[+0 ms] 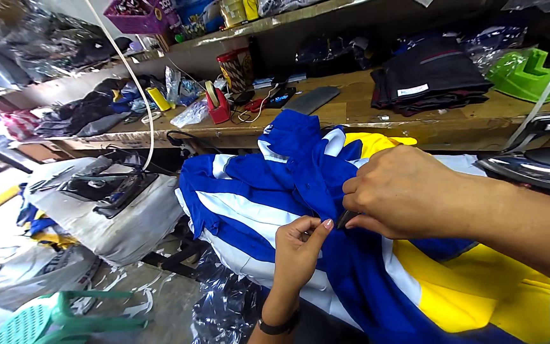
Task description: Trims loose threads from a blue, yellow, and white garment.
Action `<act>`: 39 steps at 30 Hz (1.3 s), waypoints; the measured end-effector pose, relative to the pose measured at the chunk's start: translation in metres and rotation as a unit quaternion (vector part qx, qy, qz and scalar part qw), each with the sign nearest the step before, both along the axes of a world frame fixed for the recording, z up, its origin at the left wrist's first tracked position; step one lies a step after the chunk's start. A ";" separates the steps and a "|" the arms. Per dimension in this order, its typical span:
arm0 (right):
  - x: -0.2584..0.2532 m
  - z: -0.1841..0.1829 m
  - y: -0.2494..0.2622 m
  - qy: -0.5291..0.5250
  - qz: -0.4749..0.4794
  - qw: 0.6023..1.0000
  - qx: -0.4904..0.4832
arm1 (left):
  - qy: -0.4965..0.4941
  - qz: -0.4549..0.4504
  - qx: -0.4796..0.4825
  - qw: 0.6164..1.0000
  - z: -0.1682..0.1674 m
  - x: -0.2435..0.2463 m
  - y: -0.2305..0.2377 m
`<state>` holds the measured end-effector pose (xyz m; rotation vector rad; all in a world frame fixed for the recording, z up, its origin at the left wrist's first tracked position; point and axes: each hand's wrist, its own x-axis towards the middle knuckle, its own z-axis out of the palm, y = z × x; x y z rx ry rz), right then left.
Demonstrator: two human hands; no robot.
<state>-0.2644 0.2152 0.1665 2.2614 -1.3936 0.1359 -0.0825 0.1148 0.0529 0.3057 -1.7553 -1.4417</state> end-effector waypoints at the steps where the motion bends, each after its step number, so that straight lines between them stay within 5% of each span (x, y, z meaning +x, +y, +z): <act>1: 0.001 0.001 0.000 0.002 -0.001 1.000 0.002 | -0.002 0.000 -0.003 1.000 0.000 0.000 0.000; 11: 0.015 0.008 0.000 0.015 -0.018 0.998 0.050 | -0.045 0.000 -0.053 0.998 -0.006 -0.002 -0.001; 14: 0.007 0.012 0.014 -0.022 -0.075 0.996 0.048 | -0.017 0.005 -0.007 1.000 -0.008 -0.002 -0.002; 17: -0.004 -0.006 0.028 -0.177 -0.172 0.969 0.009 | 0.020 -0.017 0.117 0.993 -0.013 -0.002 0.001; 19: -0.002 -0.038 0.026 -0.406 -0.203 0.891 0.014 | 0.034 -0.051 0.202 0.977 -0.014 -0.004 0.003; 21: 0.006 -0.072 0.022 -0.624 -0.155 0.763 0.061 | 0.036 -0.079 0.256 0.963 -0.014 -0.006 0.007; 24: 0.028 -0.099 0.014 -0.780 -0.085 0.614 0.082 | 0.039 -0.099 0.272 0.957 -0.015 -0.007 0.010; 26: 0.034 -0.104 0.012 -0.810 -0.078 0.578 0.065 | 0.040 -0.088 0.237 0.967 -0.017 -0.006 0.011; 29: 0.038 -0.114 0.009 -0.796 -0.062 0.602 0.026 | 0.060 -0.073 0.206 0.974 -0.019 -0.004 0.012; 34: 0.044 -0.119 0.006 -0.811 -0.046 0.584 -0.004 | 0.096 -0.127 0.300 0.941 -0.022 -0.005 0.013; 39: 0.055 -0.127 0.003 -0.748 -0.089 0.652 -0.085 | 0.076 -0.117 0.349 0.927 -0.019 -0.007 0.015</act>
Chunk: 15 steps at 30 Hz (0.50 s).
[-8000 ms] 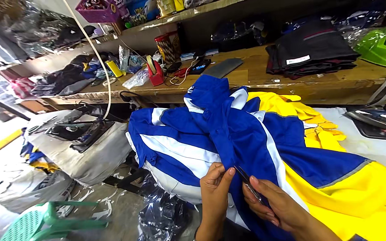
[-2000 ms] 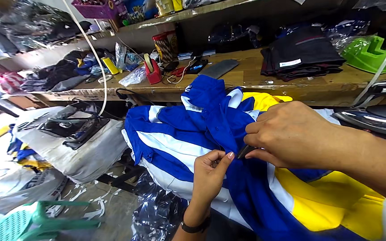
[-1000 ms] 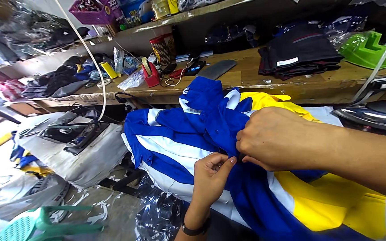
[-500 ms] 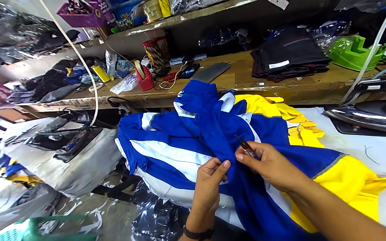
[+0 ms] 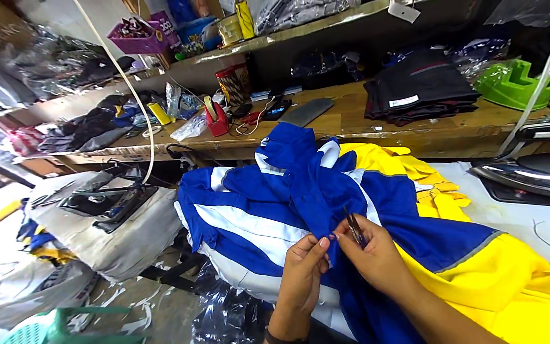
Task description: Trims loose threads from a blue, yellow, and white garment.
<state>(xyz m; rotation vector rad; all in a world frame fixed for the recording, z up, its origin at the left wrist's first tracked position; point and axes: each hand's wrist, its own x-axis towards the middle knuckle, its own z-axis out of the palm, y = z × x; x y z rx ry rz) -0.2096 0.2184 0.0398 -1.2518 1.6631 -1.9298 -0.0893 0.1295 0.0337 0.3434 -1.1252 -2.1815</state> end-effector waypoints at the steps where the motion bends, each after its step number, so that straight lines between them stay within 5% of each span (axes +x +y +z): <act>1: -0.001 -0.002 0.000 0.033 -0.020 0.999 0.000 | 0.003 0.005 0.010 1.000 0.001 0.000 0.000; 11: -0.004 -0.006 0.009 0.239 -0.120 0.962 -0.048 | -0.024 0.109 -0.152 0.982 0.008 0.001 0.011; 15: 0.000 -0.007 0.002 0.285 -0.164 0.942 -0.071 | -0.033 0.173 -0.280 0.944 0.002 -0.002 0.012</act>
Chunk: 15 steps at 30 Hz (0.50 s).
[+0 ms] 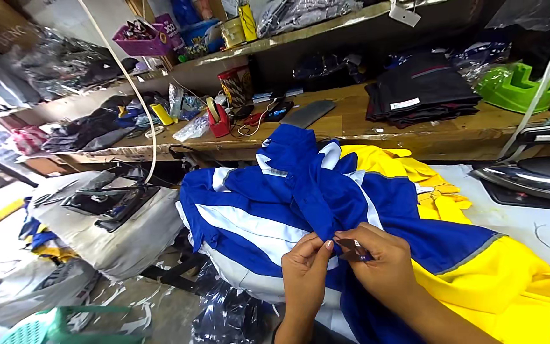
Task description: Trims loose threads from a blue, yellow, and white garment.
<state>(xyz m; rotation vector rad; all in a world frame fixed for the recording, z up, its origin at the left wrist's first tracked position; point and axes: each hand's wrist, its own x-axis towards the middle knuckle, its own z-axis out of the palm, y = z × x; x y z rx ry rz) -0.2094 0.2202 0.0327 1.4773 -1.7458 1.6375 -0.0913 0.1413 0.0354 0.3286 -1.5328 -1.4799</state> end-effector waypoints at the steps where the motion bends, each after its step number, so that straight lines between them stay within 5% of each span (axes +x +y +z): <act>1: 0.001 0.002 0.000 -0.028 0.017 0.999 0.009 | -0.002 0.009 -0.017 1.000 -0.001 0.000 0.000; 6: -0.006 0.019 0.007 -0.343 0.208 0.914 0.061 | 0.003 -0.036 0.034 0.999 0.003 0.006 -0.007; 12: 0.006 0.003 0.000 -0.071 0.047 0.996 0.002 | -0.008 0.012 -0.030 0.999 0.002 0.004 -0.004; 15: 0.009 0.008 0.001 -0.114 0.077 0.990 0.000 | -0.006 0.022 -0.049 0.999 0.001 0.004 -0.004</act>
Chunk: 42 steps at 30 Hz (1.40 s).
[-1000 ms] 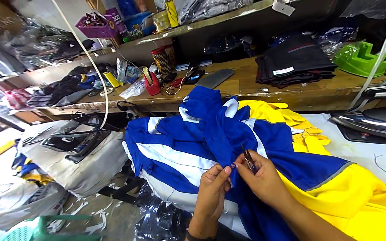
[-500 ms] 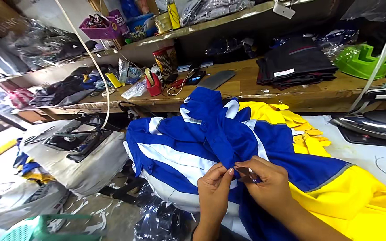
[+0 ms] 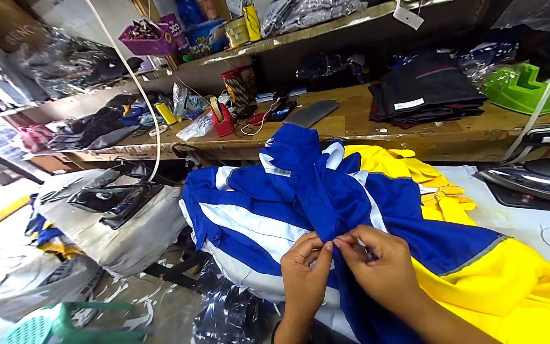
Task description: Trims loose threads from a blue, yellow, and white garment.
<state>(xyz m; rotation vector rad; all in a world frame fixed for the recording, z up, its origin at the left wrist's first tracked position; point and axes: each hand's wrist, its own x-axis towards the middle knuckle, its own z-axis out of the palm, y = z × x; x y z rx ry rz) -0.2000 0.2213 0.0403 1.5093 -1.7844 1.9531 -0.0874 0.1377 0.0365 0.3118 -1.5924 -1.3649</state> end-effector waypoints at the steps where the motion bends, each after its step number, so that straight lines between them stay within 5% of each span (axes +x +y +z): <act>1: -0.001 0.006 0.002 -0.075 0.042 0.996 0.016 | 0.004 -0.012 0.017 1.000 0.001 0.001 -0.001; 3: -0.006 0.013 0.003 -0.173 0.100 0.979 0.044 | 0.011 -0.034 0.044 0.998 0.002 0.002 -0.004; 7: -0.007 0.010 0.001 -0.099 0.076 0.990 0.066 | 0.002 -0.010 0.001 1.000 -0.001 0.001 -0.004; 11: -0.015 0.022 0.003 -0.315 0.228 0.915 0.107 | 0.010 -0.053 0.047 0.997 -0.001 0.002 -0.005; 15: -0.037 0.019 0.016 -0.038 0.117 0.981 0.151 | 0.031 -0.114 0.193 0.974 0.004 0.007 -0.011; 22: -0.047 0.011 0.026 0.218 -0.073 0.970 0.079 | 0.076 -0.171 0.292 0.938 0.004 0.008 -0.014; 42: -0.049 0.013 0.020 0.273 -0.050 0.960 0.033 | 0.025 -0.133 0.175 0.975 0.008 0.009 -0.012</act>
